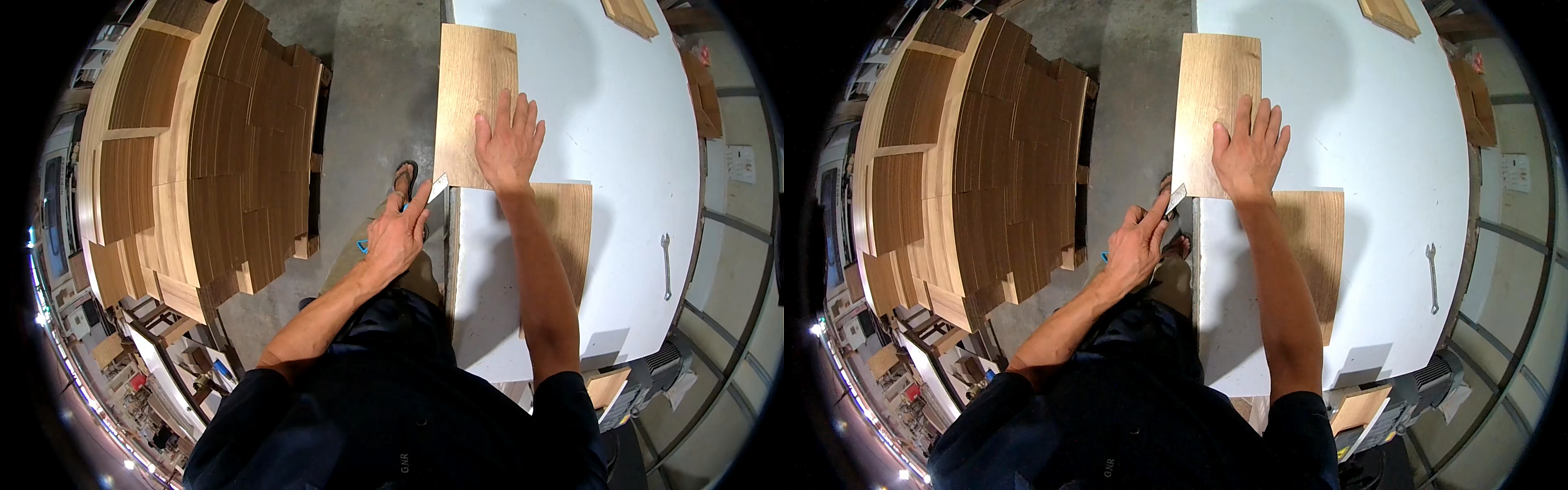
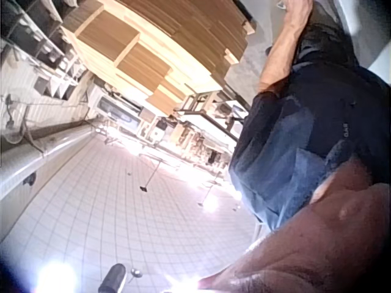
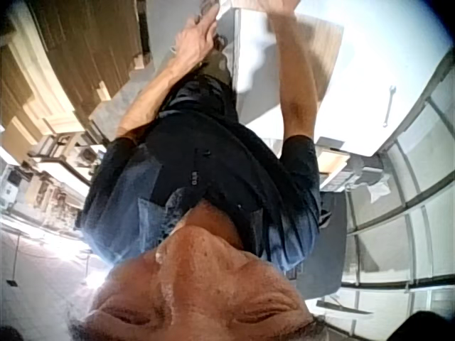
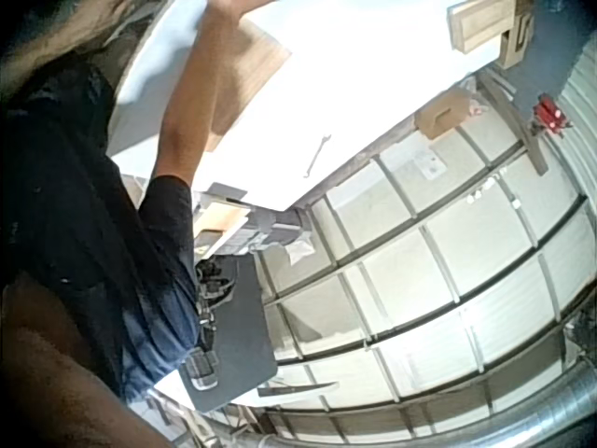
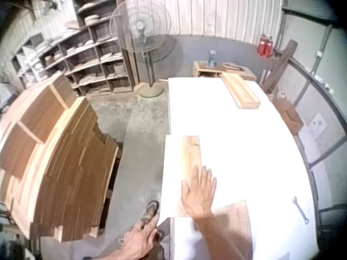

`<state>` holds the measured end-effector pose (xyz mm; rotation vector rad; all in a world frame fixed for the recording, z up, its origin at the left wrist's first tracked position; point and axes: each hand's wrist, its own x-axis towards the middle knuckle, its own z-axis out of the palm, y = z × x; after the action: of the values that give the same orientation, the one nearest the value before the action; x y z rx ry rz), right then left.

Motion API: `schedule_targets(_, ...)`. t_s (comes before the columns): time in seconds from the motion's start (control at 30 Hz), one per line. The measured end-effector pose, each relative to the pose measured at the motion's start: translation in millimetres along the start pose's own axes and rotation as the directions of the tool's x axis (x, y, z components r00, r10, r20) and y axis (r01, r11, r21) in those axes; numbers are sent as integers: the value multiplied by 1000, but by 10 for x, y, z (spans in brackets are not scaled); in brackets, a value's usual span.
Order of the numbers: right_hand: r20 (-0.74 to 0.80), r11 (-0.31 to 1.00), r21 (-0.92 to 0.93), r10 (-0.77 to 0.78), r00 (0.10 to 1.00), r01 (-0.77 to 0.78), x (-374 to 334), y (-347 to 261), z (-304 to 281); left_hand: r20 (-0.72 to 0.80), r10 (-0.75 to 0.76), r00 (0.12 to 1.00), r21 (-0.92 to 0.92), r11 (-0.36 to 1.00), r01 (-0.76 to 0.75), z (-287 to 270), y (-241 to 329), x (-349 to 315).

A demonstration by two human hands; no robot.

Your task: The person uses a utility knife to trim edges on wooden boards at a workbench, then stacks the finished boards onto a large wooden structure.

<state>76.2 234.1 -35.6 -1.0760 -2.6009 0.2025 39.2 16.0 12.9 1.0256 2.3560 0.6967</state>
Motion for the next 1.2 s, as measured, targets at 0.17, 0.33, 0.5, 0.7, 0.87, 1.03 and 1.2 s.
schedule_targets(0.17, 31, 1000, 9, 8, 1000, -8, 3, -1, -7, 5, -5, 1000, 25, 1000, 5, -21, -8, 18)
schedule_targets(0.33, 35, 1000, 9, 10, 999, -10, -4, 5, 11, 10, 12, 1000, 27, 1000, -13, -44, -15, 39)
schedule_targets(0.5, 35, 1000, 9, 12, 999, -13, -5, 3, 13, 4, 28, 1000, 28, 999, -28, -68, 2, 69)
schedule_targets(0.7, 34, 1000, -8, 18, 999, -18, -5, 8, 23, 34, 18, 999, 71, 997, -20, -107, 18, 103)
schedule_targets(0.87, 41, 1000, -20, 19, 999, -18, 0, 3, 15, 31, 23, 999, 72, 997, -25, -114, 6, 155)
schedule_targets(1.03, 57, 999, -31, 22, 998, -20, 0, 6, -2, -33, 63, 997, 85, 995, -60, -103, -38, 309)
schedule_targets(1.2, 64, 999, -43, 27, 998, -25, -3, -4, -9, -16, 54, 998, 68, 996, -53, -200, -41, 653)
